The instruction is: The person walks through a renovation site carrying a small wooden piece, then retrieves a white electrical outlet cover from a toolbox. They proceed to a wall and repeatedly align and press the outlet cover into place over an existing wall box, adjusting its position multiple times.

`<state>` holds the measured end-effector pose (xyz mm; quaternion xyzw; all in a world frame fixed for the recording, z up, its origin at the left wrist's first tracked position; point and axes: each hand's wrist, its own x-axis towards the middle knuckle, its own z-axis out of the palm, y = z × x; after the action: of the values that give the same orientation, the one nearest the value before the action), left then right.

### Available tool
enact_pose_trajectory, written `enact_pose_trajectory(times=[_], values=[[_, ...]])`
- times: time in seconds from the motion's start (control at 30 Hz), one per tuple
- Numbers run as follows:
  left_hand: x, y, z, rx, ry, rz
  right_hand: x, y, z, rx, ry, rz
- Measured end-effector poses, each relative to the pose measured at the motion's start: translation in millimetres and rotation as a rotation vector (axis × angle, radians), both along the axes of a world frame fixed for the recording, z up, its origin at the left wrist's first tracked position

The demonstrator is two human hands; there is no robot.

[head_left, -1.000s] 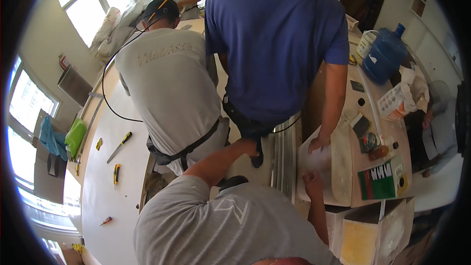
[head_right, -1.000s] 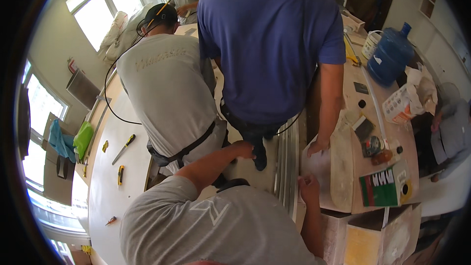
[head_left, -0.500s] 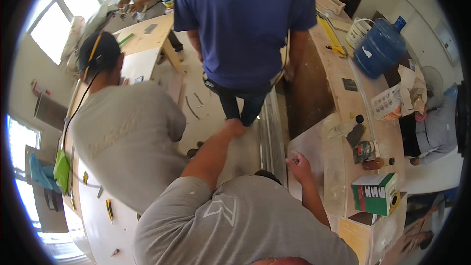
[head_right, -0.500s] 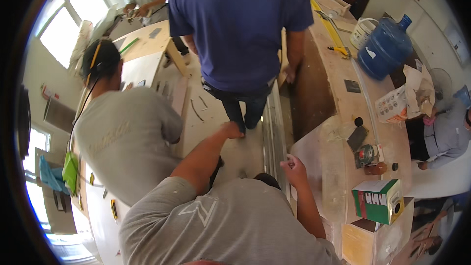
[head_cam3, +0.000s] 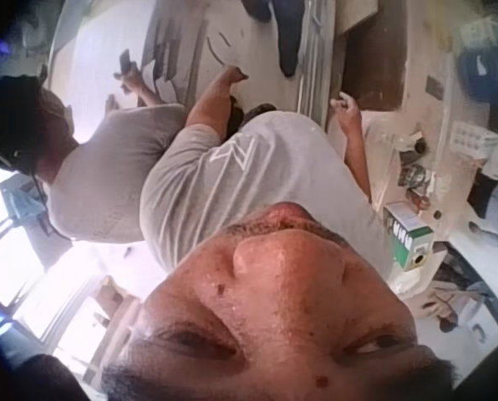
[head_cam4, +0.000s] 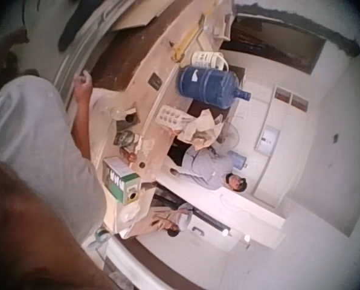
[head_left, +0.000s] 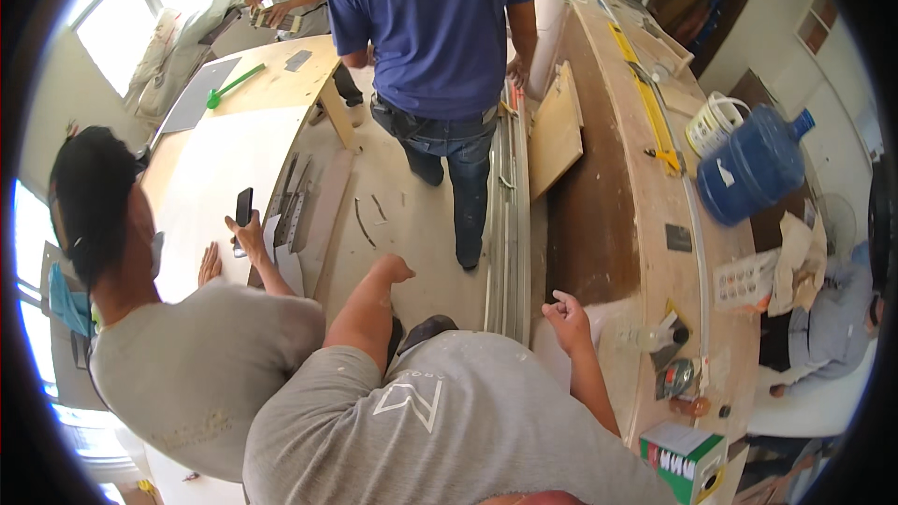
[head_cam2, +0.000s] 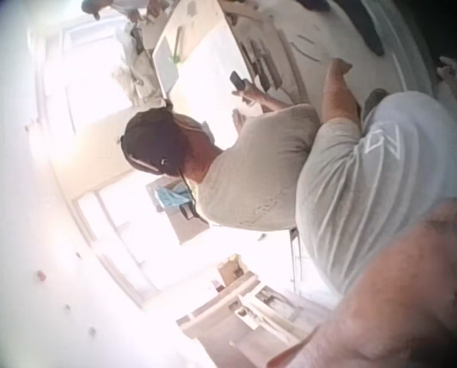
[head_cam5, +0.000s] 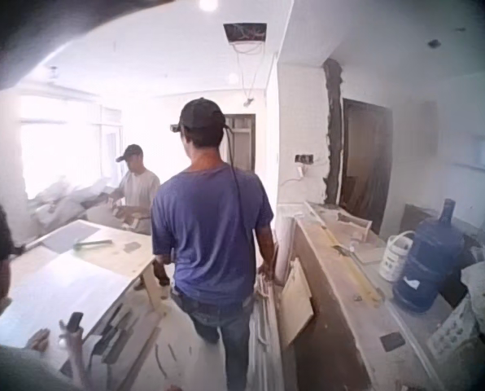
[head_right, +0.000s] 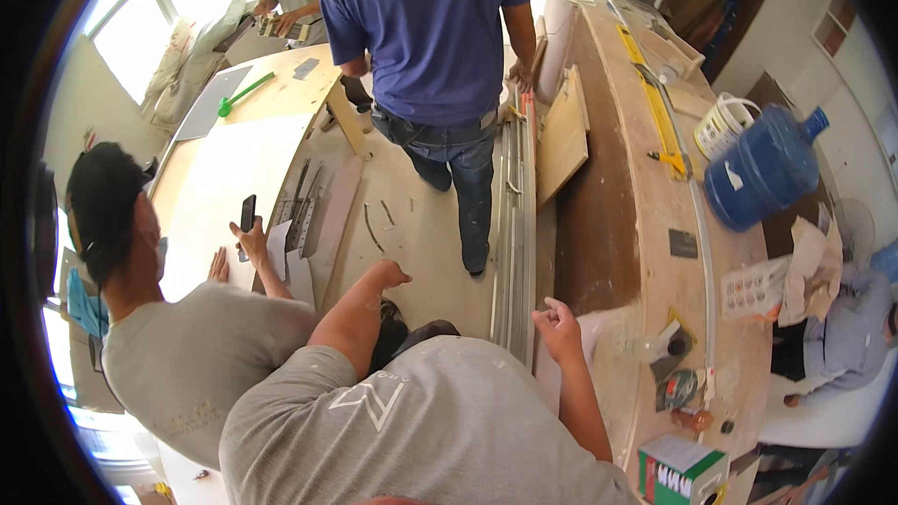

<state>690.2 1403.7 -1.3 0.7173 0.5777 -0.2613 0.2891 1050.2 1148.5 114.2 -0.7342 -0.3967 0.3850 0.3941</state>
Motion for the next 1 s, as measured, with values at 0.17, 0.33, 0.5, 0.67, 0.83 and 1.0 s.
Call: enact_pose_trajectory(times=[0.17, 0.33, 0.5, 0.67, 0.83, 1.0], values=[[0, 58, -7, 0.144, -0.095, 0.059, 8, 68, -18, 0.005, 0.115, 0.048], [11, 143, -6, -0.050, -0.026, 0.145, 40, 157, -50, 0.034, 0.085, 0.053], [-25, 228, -36, -0.070, 0.004, 0.144, 70, 255, -116, -0.204, 0.053, -0.085], [-42, 310, -31, -0.271, 0.022, 0.198, 96, 291, -175, -0.728, 0.139, -0.132], [-64, 424, -57, -0.060, 0.025, 0.072, 107, 304, -228, -0.619, -0.004, 0.091], [-38, 546, -52, 0.044, -0.176, -0.010, 140, 356, -277, 0.154, -0.495, 0.707]])
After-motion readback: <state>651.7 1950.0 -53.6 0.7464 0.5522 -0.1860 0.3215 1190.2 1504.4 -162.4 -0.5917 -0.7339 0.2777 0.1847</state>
